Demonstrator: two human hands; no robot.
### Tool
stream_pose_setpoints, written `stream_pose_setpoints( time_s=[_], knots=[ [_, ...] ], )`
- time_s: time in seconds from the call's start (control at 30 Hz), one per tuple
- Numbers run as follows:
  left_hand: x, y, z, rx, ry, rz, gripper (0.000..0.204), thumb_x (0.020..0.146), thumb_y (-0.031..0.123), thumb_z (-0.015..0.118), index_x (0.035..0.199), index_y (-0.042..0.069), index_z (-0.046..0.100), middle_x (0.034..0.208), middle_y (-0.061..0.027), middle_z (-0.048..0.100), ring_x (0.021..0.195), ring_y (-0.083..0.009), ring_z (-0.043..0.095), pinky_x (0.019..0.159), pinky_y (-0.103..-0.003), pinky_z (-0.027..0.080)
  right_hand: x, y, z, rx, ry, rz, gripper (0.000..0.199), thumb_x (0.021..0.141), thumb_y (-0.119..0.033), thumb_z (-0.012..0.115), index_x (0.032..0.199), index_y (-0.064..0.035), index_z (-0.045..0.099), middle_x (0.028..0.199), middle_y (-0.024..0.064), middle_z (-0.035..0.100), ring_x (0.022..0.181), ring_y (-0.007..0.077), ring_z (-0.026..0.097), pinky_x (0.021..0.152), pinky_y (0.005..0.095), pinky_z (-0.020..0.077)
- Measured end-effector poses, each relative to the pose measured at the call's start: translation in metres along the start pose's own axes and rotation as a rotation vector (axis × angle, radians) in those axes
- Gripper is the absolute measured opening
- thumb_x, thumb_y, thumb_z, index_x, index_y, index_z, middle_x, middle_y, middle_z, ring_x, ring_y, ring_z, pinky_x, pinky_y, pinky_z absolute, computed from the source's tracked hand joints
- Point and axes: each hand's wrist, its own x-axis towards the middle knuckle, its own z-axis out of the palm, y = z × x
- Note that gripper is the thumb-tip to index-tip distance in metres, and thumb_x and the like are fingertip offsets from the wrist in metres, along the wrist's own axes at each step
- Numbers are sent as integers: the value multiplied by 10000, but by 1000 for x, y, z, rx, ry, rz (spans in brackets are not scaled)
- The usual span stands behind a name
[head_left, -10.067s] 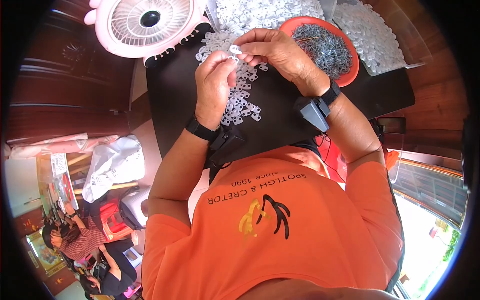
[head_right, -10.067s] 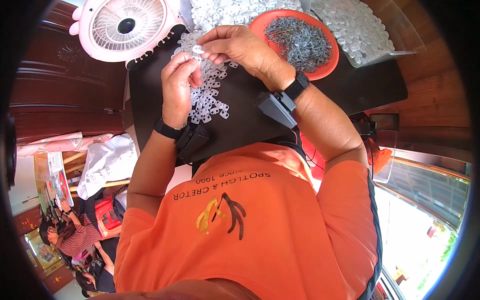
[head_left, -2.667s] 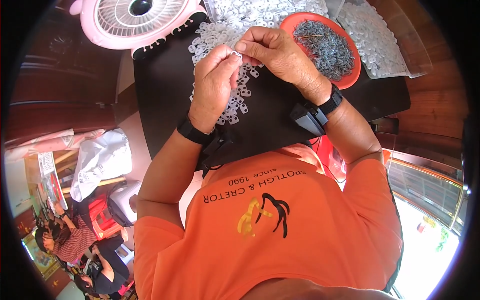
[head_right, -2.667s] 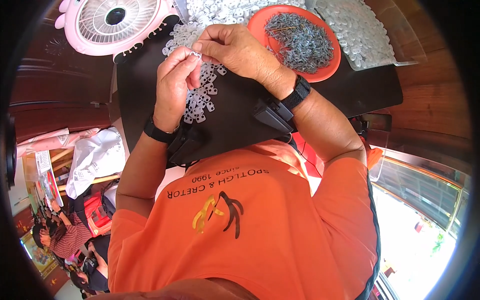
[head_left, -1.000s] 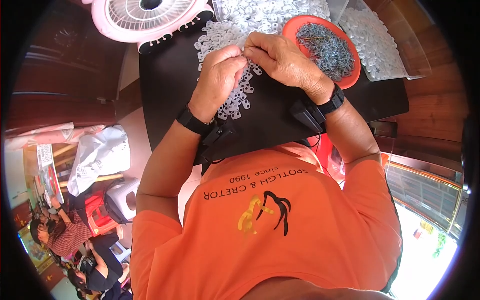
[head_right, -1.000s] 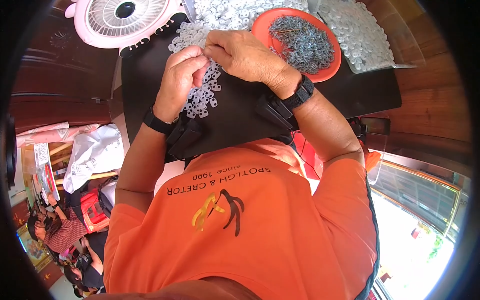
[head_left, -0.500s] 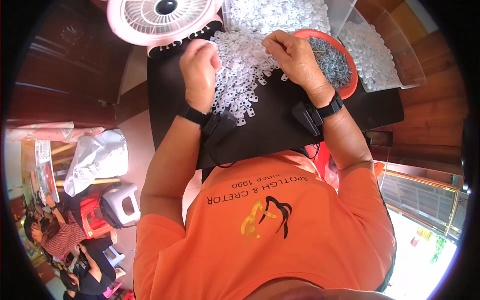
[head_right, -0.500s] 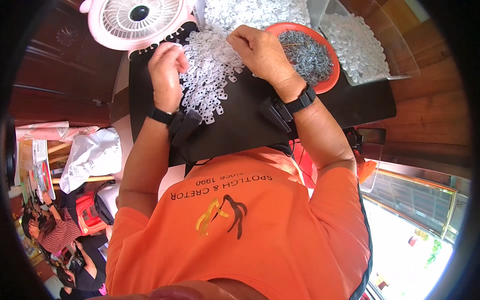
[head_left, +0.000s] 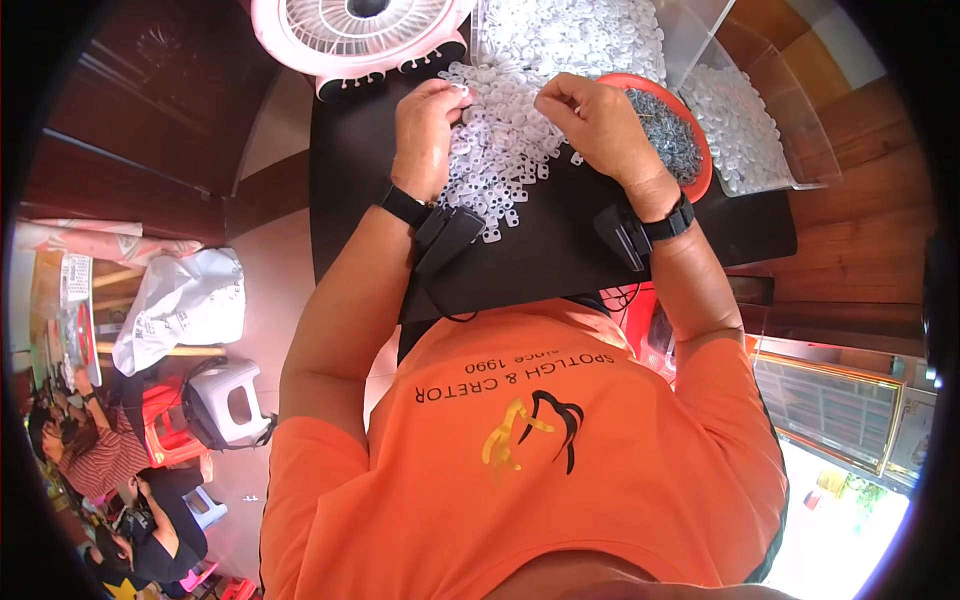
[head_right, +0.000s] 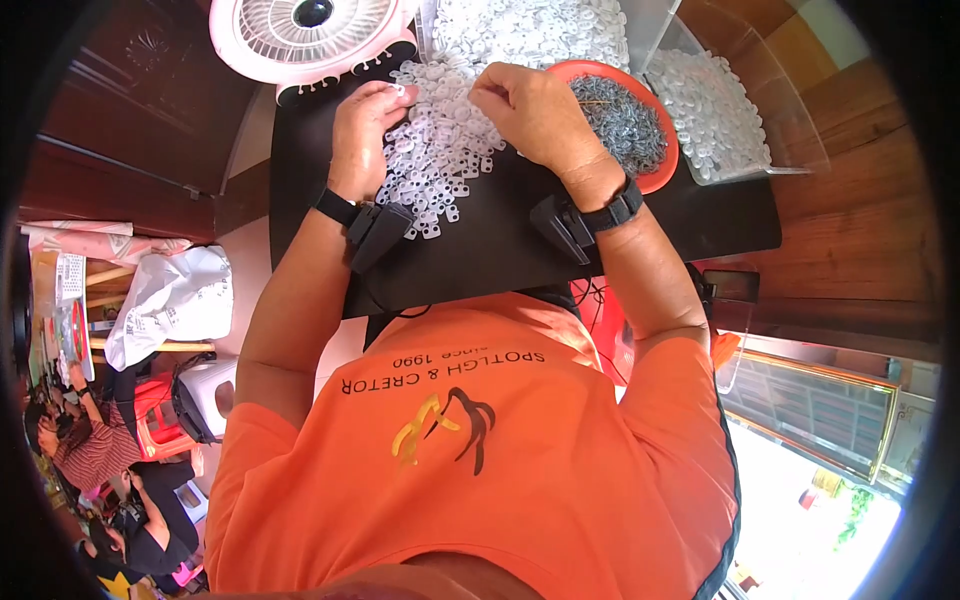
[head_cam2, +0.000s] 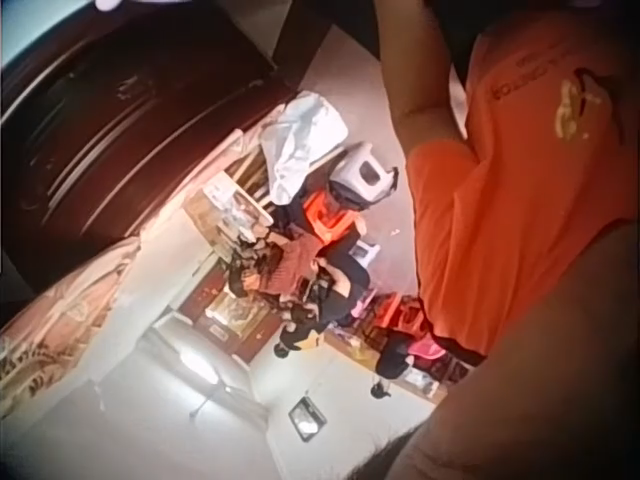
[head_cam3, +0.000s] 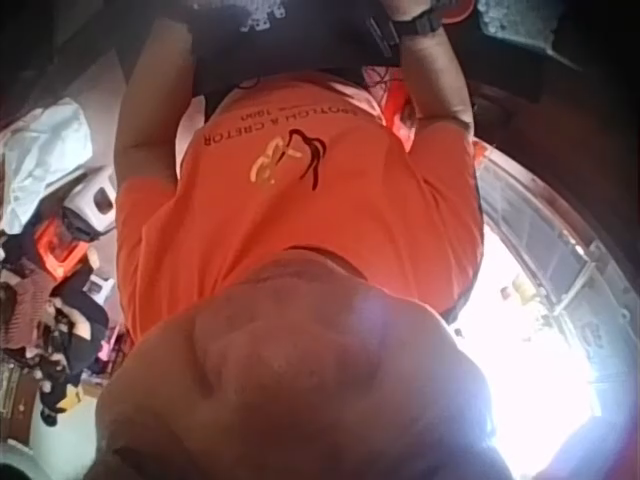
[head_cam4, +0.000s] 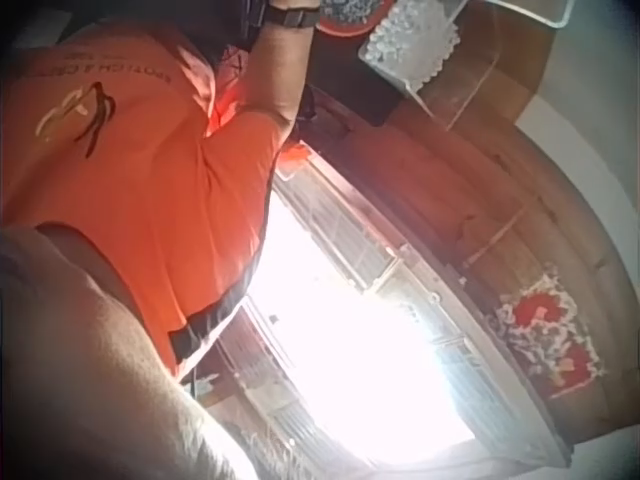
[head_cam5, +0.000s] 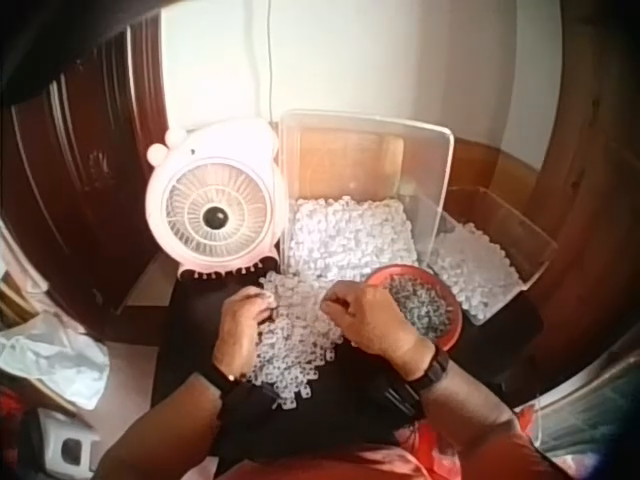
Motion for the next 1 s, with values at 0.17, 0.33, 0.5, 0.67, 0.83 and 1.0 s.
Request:
stream_pose_setpoints(
  time_s=[0.17,0.33,0.5,0.67,0.83,1.0],
  knots=[
    [20,2,-21,118,126,106,110,827,119,544,900,52,594,960,-66,662,915,-141,579,901,-318,364,16,-9,0,-172,-47,-216,170,841,-140,585,976,-47,630,838,109,643,743,224,608,677,325,478],
    [29,-5,-25,46,187,98,114,760,57,561,793,-31,624,794,-81,643,759,-147,581,742,-247,415,51,-7,41,-495,-198,-406,339,755,-35,545,1089,-42,599,1057,95,619,1013,283,555,843,360,474],
    [33,-8,-27,60,136,143,108,755,71,564,745,-20,621,778,-63,633,736,-140,561,721,-246,406,76,7,71,-581,-247,-467,315,755,-38,539,1060,-64,613,1030,74,618,970,260,563,828,343,483],
    [37,-10,-30,20,131,119,113,758,77,563,723,-16,618,740,-49,620,719,-121,549,694,-237,402,85,8,85,-651,-229,-469,154,790,-179,583,900,-95,650,911,51,596,931,219,560,763,327,505],
    [35,-7,-33,70,113,102,121,764,80,560,740,-20,624,729,-53,624,718,-125,556,693,-237,406,79,4,77,-661,-296,-472,180,791,-125,553,942,-89,643,918,46,582,932,227,554,763,331,499],
    [36,-6,-40,151,-38,45,186,828,135,536,924,3,625,928,-70,626,891,-144,553,878,-280,375,71,-9,56,-667,-485,-467,265,784,-56,523,1026,-75,630,982,48,585,966,244,550,809,342,483]
  ],
)
